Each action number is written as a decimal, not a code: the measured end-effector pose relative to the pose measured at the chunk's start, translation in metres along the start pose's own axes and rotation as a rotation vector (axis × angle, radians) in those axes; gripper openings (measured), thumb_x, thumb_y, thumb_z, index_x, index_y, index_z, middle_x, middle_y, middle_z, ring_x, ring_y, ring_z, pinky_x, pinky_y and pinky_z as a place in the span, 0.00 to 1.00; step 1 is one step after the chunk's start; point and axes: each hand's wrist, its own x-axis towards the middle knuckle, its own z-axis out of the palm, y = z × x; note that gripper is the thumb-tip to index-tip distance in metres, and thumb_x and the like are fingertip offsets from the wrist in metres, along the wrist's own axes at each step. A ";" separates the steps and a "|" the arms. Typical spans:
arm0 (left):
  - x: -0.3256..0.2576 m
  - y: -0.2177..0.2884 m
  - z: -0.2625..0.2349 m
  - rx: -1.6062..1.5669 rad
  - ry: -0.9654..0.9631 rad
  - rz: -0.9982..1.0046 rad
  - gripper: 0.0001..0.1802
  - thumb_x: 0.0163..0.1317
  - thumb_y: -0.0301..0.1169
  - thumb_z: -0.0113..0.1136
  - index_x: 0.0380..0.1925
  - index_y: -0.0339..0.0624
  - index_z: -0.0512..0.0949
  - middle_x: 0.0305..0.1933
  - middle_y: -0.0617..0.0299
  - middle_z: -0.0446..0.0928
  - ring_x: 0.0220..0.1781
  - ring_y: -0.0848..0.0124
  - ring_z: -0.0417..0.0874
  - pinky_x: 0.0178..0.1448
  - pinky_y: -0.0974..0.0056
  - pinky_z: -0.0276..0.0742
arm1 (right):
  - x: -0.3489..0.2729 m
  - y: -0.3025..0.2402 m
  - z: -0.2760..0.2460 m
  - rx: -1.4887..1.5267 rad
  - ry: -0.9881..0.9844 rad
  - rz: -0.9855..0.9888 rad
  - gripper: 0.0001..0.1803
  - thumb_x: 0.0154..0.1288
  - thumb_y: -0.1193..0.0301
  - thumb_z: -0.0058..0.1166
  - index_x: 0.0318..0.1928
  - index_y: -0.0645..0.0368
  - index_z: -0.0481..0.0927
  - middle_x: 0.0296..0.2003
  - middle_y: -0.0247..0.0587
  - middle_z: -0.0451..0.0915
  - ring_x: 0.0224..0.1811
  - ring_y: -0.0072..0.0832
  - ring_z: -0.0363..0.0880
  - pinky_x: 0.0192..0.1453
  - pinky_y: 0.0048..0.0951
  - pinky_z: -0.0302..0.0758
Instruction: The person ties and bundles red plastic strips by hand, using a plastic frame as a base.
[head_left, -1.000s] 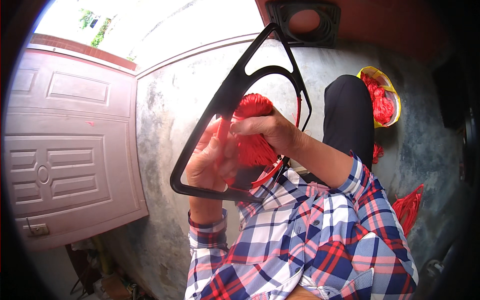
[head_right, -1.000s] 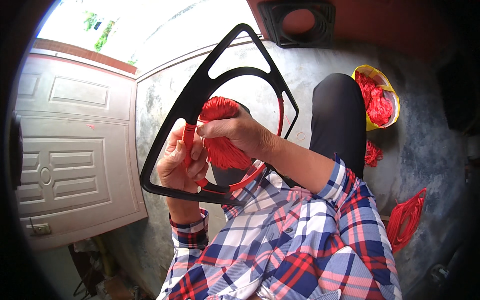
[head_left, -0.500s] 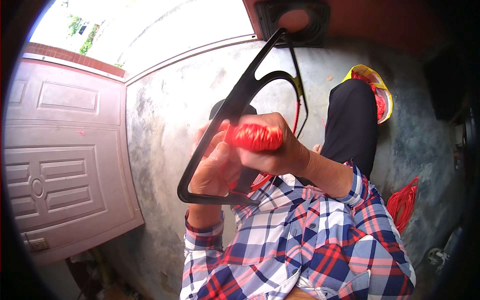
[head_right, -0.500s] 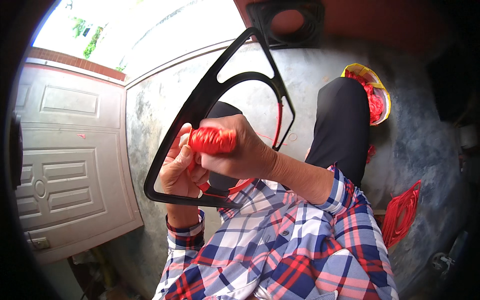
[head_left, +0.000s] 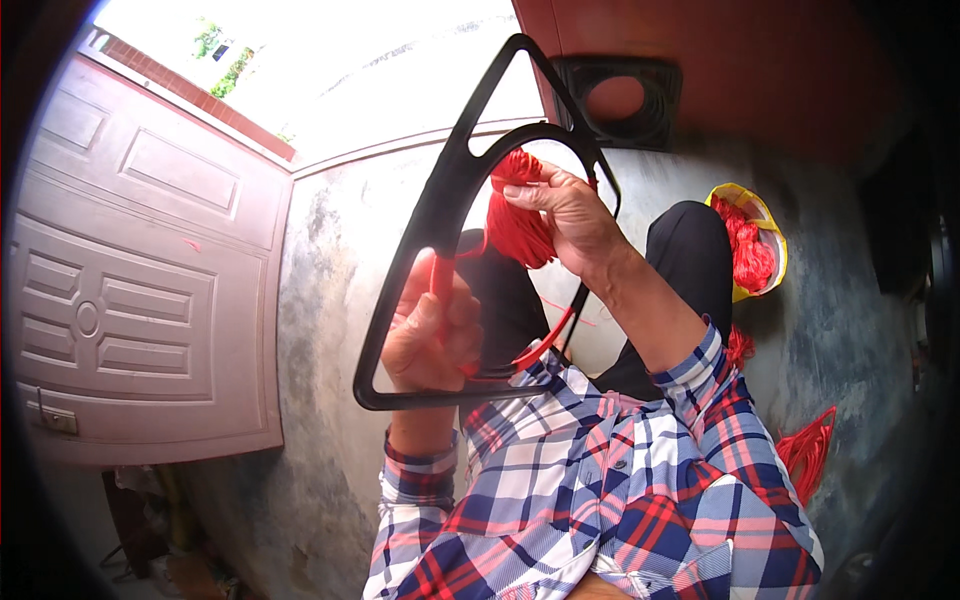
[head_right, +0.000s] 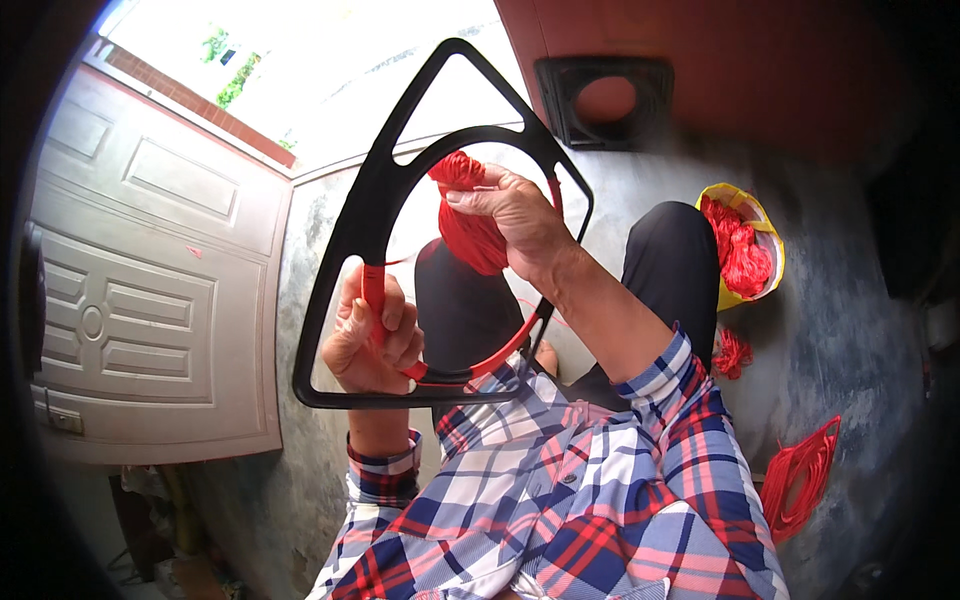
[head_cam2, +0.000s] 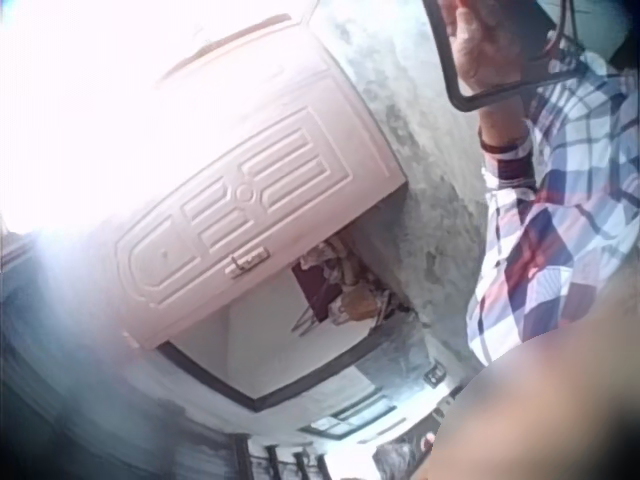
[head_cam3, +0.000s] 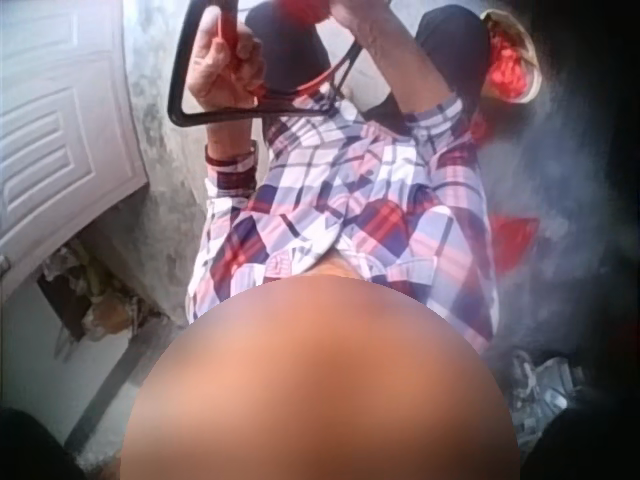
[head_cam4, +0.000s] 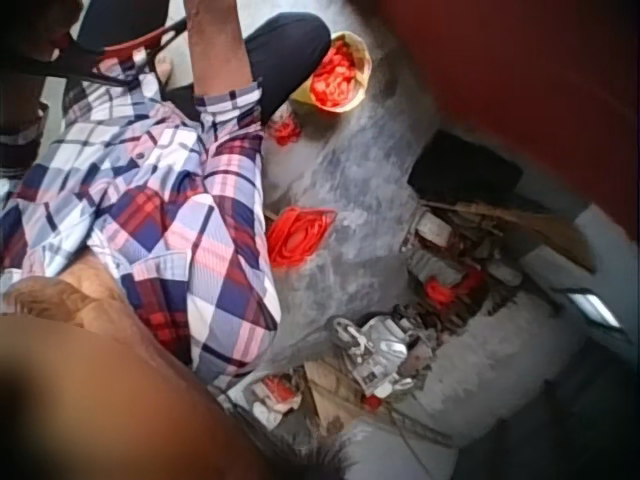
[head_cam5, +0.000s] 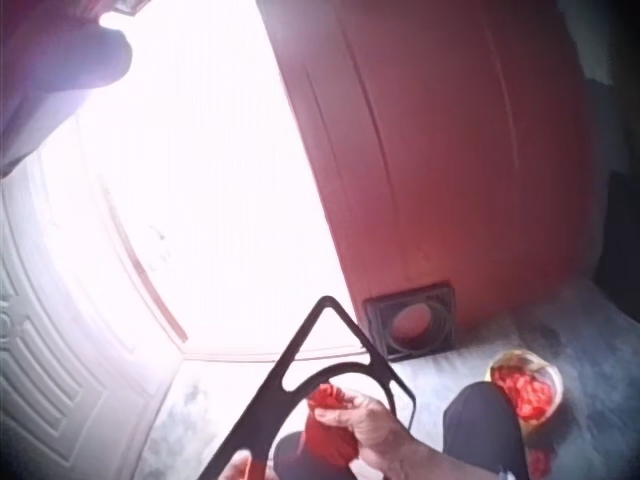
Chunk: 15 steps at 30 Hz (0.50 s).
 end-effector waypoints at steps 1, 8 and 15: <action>-0.002 -0.006 0.001 -0.020 -0.004 0.029 0.20 0.68 0.33 0.54 0.57 0.38 0.68 0.29 0.58 0.65 0.14 0.78 0.60 0.13 0.75 0.53 | 0.002 -0.005 0.002 0.033 -0.008 0.013 0.17 0.62 0.81 0.57 0.52 0.61 0.77 0.42 0.36 0.81 0.45 0.22 0.80 0.54 0.25 0.76; -0.018 -0.072 -0.031 -0.070 -0.159 -0.014 0.23 0.68 0.30 0.50 0.63 0.51 0.70 0.32 0.57 0.68 0.19 0.75 0.62 0.17 0.73 0.58 | -0.008 -0.011 -0.003 0.691 -0.184 -0.021 0.27 0.46 0.75 0.47 0.51 0.65 0.74 0.50 0.51 0.78 0.57 0.44 0.74 0.69 0.48 0.64; -0.034 -0.081 -0.044 -0.062 0.020 -0.100 0.15 0.63 0.33 0.56 0.49 0.45 0.73 0.29 0.58 0.71 0.20 0.72 0.68 0.21 0.70 0.62 | -0.013 -0.004 -0.018 0.889 -0.196 -0.022 0.26 0.60 0.50 0.48 0.42 0.63 0.77 0.48 0.50 0.77 0.56 0.46 0.73 0.67 0.50 0.64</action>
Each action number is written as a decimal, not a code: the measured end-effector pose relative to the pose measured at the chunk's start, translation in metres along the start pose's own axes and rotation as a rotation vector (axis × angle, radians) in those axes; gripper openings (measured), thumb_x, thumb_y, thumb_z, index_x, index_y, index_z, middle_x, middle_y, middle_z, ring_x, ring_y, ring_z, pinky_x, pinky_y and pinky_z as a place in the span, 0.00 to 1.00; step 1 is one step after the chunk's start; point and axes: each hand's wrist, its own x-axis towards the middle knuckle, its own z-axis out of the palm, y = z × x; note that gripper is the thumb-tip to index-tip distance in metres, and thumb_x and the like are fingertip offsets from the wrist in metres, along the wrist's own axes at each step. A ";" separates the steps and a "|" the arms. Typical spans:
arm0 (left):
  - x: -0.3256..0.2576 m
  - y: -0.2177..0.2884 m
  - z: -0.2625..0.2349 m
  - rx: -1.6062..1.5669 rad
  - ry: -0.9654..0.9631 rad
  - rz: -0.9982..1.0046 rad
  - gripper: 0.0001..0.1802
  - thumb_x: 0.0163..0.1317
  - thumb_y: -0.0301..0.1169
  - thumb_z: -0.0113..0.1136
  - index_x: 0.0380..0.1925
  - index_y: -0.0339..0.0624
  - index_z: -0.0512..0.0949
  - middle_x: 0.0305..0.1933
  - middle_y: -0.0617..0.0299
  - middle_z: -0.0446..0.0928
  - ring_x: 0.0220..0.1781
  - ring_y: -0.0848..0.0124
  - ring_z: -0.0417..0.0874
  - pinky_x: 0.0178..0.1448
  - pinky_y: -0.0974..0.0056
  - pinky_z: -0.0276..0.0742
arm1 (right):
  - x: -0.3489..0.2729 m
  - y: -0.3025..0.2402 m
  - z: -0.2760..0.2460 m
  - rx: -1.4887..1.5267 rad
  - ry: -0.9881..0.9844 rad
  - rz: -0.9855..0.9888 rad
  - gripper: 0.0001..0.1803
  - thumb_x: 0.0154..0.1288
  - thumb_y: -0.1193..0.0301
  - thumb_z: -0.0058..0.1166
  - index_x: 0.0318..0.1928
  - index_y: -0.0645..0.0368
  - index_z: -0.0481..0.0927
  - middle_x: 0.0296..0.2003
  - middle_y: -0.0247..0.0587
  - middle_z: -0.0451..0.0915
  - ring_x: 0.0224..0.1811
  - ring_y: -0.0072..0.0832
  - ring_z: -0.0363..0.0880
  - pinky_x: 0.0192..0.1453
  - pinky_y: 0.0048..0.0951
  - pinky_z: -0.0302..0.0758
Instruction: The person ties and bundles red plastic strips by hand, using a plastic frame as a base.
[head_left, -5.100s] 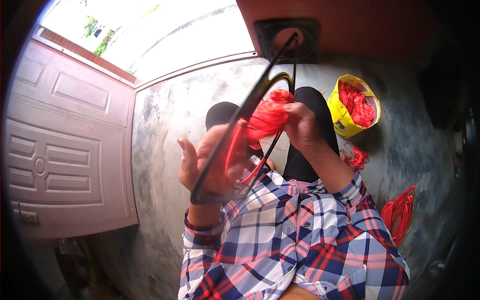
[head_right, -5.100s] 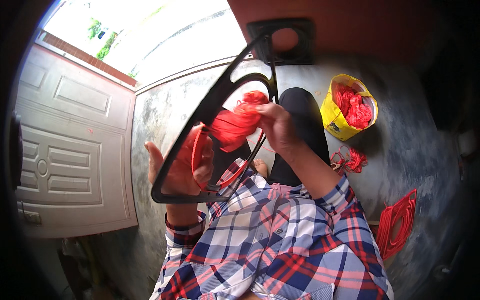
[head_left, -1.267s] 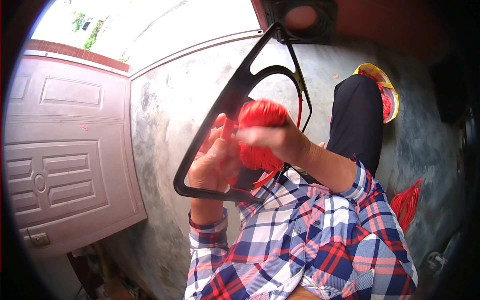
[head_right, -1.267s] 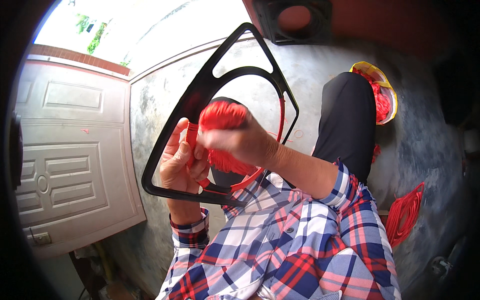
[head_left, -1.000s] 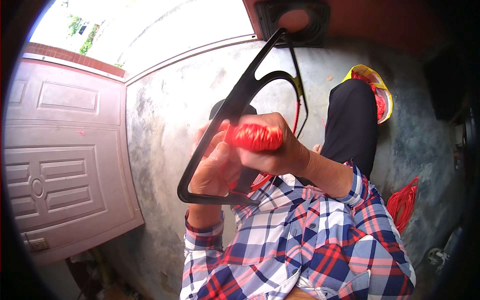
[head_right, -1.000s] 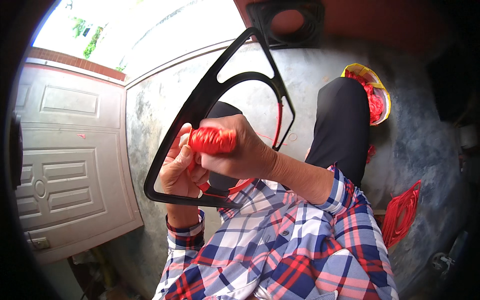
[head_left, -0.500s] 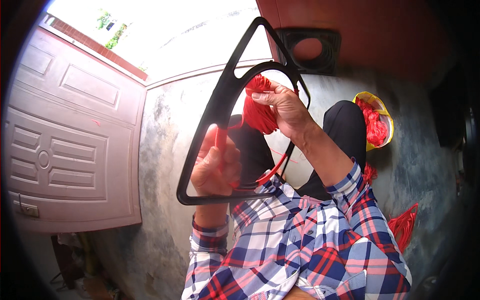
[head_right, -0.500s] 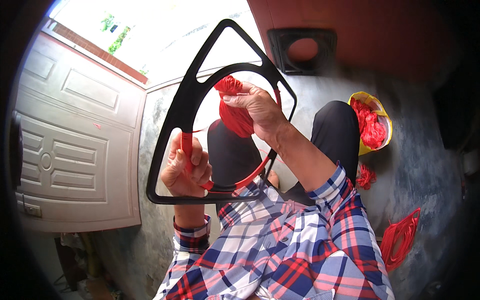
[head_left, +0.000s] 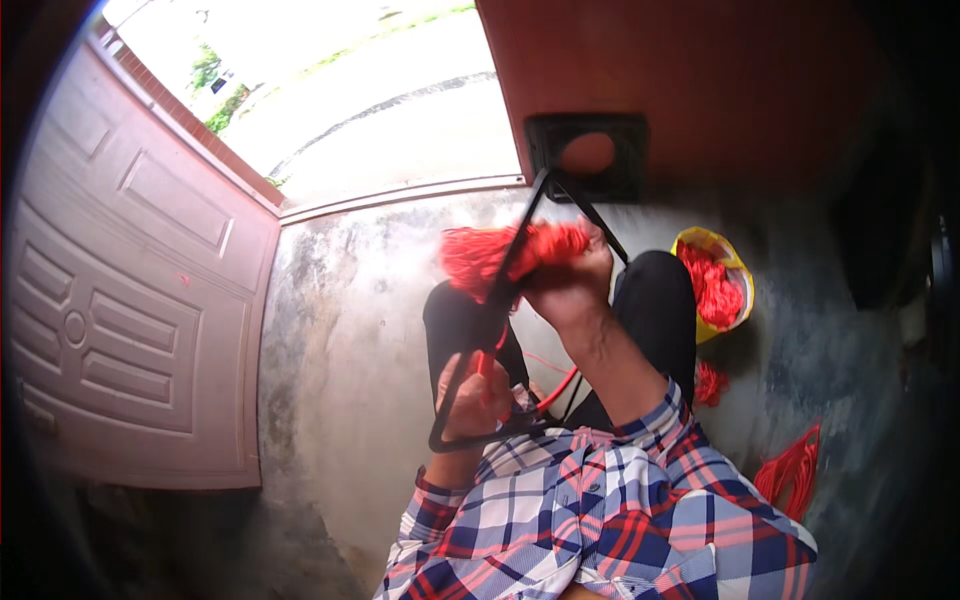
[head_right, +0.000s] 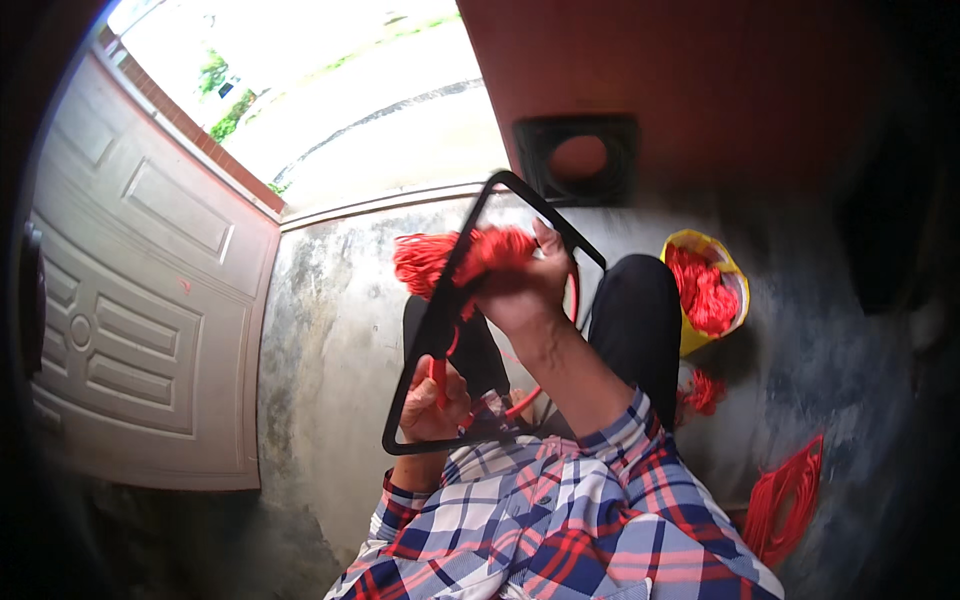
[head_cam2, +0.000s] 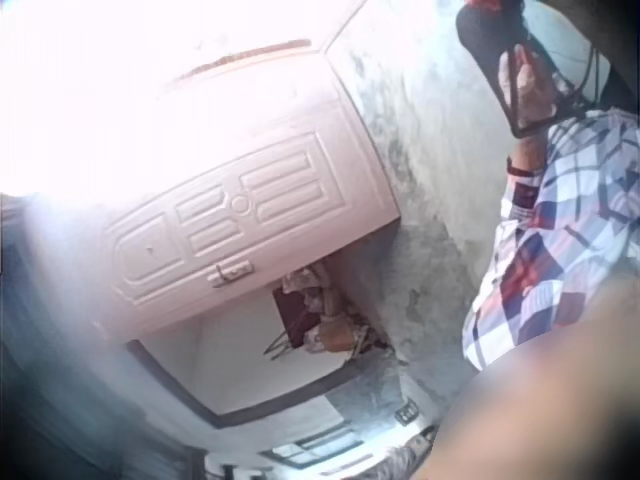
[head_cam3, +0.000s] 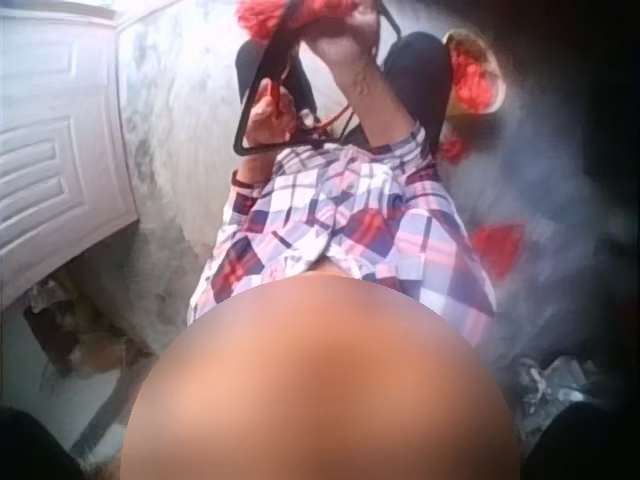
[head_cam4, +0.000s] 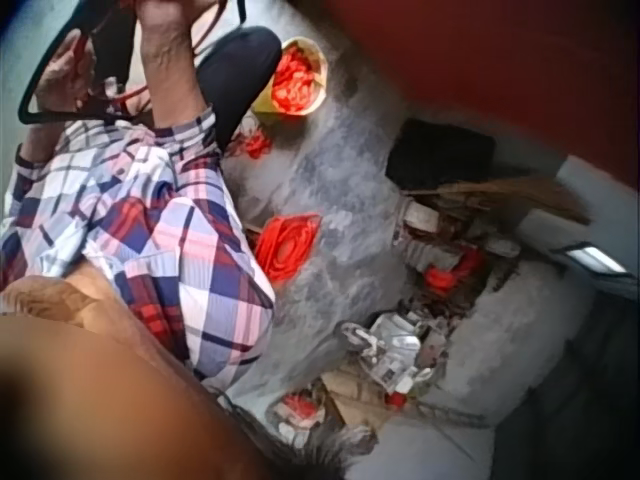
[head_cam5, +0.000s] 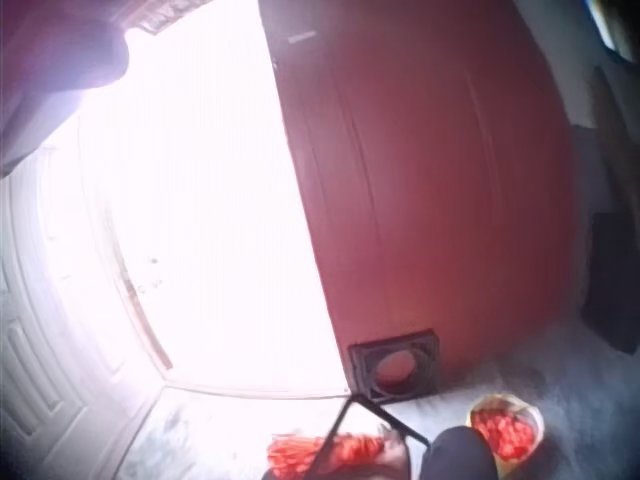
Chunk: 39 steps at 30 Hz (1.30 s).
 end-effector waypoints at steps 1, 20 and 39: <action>-0.002 -0.003 0.002 0.017 0.139 -0.069 0.12 0.58 0.34 0.61 0.38 0.39 0.74 0.25 0.58 0.73 0.19 0.71 0.71 0.21 0.68 0.66 | -0.006 -0.013 -0.013 -0.078 -0.056 0.044 0.22 0.64 0.53 0.48 0.43 0.62 0.77 0.46 0.47 0.79 0.56 0.44 0.74 0.68 0.49 0.63; -0.031 -0.003 0.001 -0.093 0.023 -0.042 0.14 0.63 0.32 0.61 0.48 0.41 0.74 0.32 0.56 0.76 0.20 0.74 0.68 0.22 0.70 0.61 | -0.049 0.026 -0.003 -1.765 -0.088 -0.369 0.32 0.61 0.73 0.62 0.65 0.60 0.66 0.51 0.37 0.74 0.52 0.23 0.75 0.49 0.25 0.76; -0.034 -0.012 -0.019 -0.004 0.103 -0.010 0.10 0.65 0.34 0.59 0.40 0.40 0.73 0.31 0.59 0.74 0.24 0.73 0.72 0.25 0.68 0.66 | -0.063 -0.036 0.064 -0.646 0.093 -0.468 0.19 0.74 0.61 0.41 0.54 0.62 0.72 0.51 0.46 0.78 0.57 0.38 0.74 0.70 0.47 0.61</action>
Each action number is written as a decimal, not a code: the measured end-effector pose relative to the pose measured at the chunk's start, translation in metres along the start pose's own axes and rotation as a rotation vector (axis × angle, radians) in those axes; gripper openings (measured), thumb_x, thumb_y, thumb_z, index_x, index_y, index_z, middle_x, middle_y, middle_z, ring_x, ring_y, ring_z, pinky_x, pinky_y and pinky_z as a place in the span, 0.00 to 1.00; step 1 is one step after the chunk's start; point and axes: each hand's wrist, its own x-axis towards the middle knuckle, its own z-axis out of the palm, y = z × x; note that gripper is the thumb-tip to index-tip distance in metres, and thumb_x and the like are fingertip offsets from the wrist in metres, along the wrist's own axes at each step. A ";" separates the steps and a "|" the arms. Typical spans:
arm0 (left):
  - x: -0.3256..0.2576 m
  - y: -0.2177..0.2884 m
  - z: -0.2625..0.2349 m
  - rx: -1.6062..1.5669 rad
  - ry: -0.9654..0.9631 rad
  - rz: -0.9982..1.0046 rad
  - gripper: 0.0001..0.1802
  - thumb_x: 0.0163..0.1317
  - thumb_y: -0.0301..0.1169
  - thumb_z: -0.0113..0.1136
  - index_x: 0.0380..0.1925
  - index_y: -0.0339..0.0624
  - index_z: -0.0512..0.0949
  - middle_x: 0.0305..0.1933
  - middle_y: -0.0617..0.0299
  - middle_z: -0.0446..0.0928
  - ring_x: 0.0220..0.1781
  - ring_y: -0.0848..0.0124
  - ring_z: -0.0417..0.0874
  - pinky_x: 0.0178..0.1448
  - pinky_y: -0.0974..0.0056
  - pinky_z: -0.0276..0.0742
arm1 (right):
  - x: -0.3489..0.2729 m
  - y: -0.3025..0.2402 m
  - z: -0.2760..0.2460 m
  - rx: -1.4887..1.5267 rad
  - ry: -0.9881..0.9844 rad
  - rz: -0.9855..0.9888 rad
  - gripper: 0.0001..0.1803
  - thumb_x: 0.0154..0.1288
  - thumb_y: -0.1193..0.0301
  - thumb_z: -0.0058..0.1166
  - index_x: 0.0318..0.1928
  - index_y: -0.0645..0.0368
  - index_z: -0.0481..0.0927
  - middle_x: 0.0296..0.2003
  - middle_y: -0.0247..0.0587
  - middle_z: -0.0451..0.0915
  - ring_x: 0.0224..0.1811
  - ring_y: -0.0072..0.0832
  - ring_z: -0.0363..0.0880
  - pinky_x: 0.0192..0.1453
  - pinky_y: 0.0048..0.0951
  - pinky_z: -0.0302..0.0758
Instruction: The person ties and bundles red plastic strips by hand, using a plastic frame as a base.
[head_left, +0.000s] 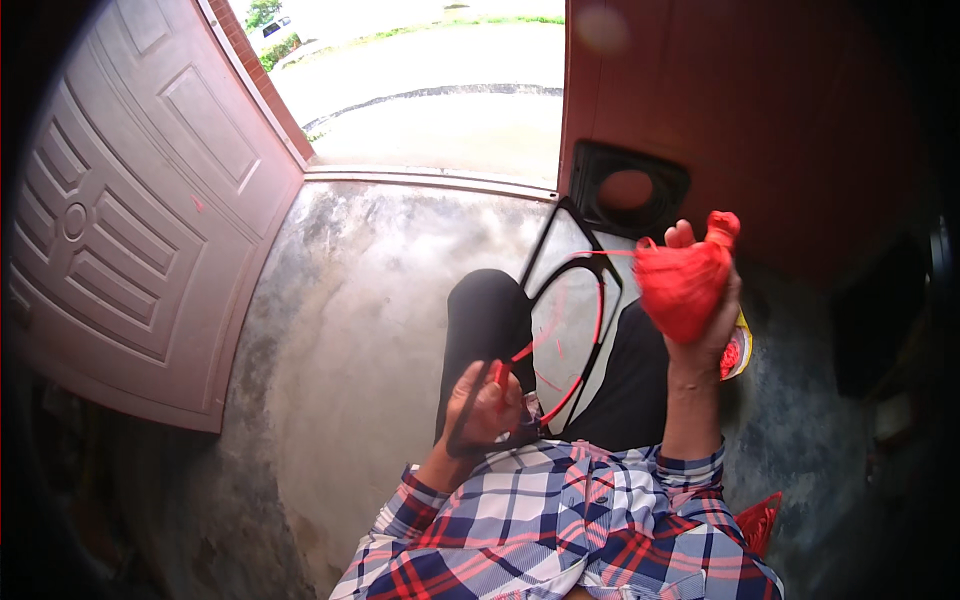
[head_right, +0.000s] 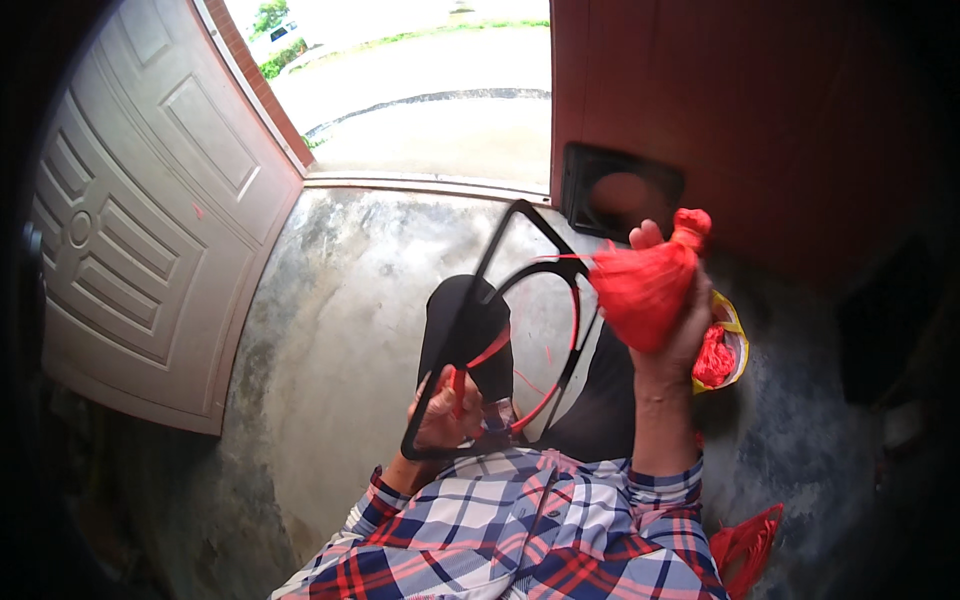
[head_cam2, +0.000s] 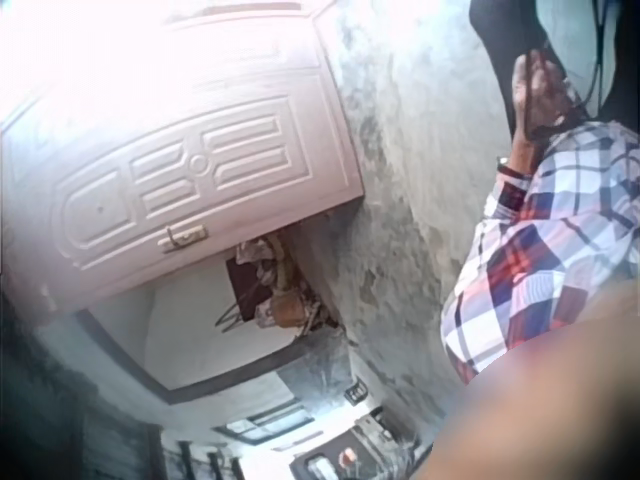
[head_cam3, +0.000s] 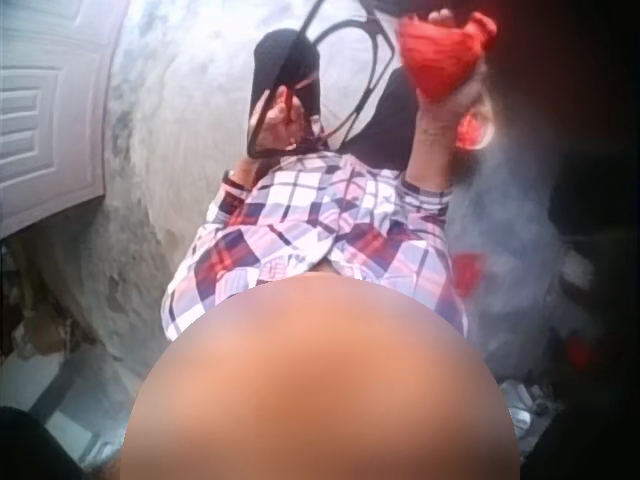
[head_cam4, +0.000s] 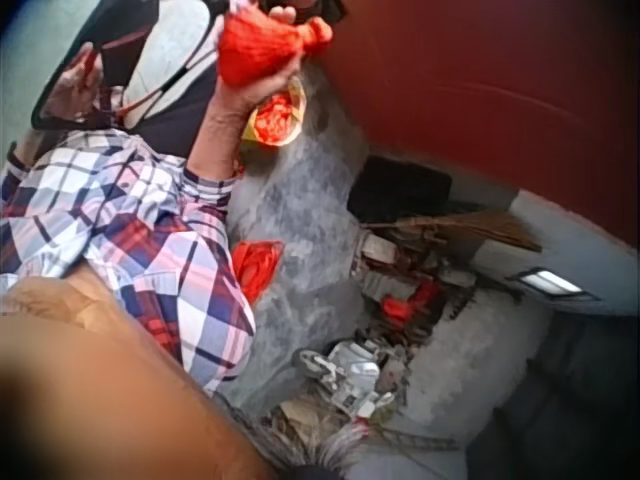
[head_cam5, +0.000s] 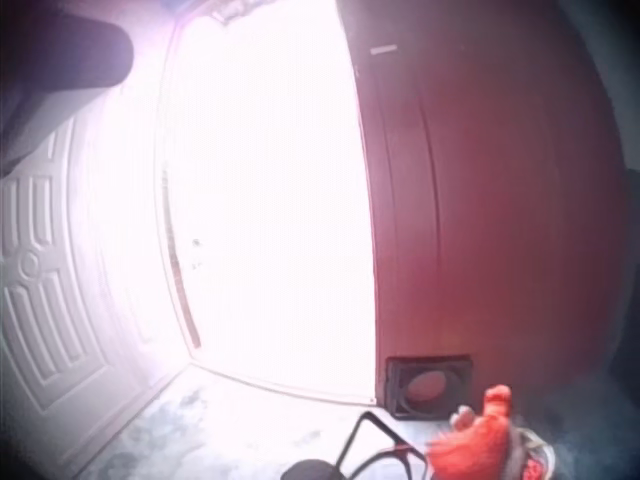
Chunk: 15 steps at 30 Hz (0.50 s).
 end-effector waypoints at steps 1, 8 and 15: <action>0.003 -0.001 -0.010 -0.081 0.017 -0.036 0.11 0.65 0.35 0.59 0.40 0.40 0.73 0.31 0.59 0.73 0.23 0.72 0.70 0.25 0.68 0.65 | -0.005 -0.003 0.000 0.010 -0.142 0.037 0.17 0.74 0.62 0.39 0.51 0.62 0.71 0.44 0.43 0.77 0.49 0.35 0.75 0.67 0.46 0.63; 0.006 0.018 -0.027 -0.143 -0.048 0.052 0.17 0.69 0.44 0.51 0.44 0.41 0.72 0.30 0.58 0.70 0.19 0.69 0.68 0.22 0.65 0.63 | -0.076 0.015 -0.052 -0.047 -0.238 0.664 0.24 0.74 0.52 0.40 0.53 0.62 0.69 0.21 0.38 0.74 0.16 0.28 0.69 0.35 0.39 0.72; 0.042 0.080 -0.005 0.196 -0.023 0.078 0.40 0.68 0.59 0.41 0.62 0.30 0.64 0.40 0.49 0.74 0.23 0.71 0.74 0.24 0.66 0.75 | -0.085 0.065 -0.049 -0.514 -0.131 1.073 0.25 0.71 0.58 0.52 0.59 0.63 0.67 0.45 0.38 0.78 0.41 0.20 0.80 0.47 0.22 0.77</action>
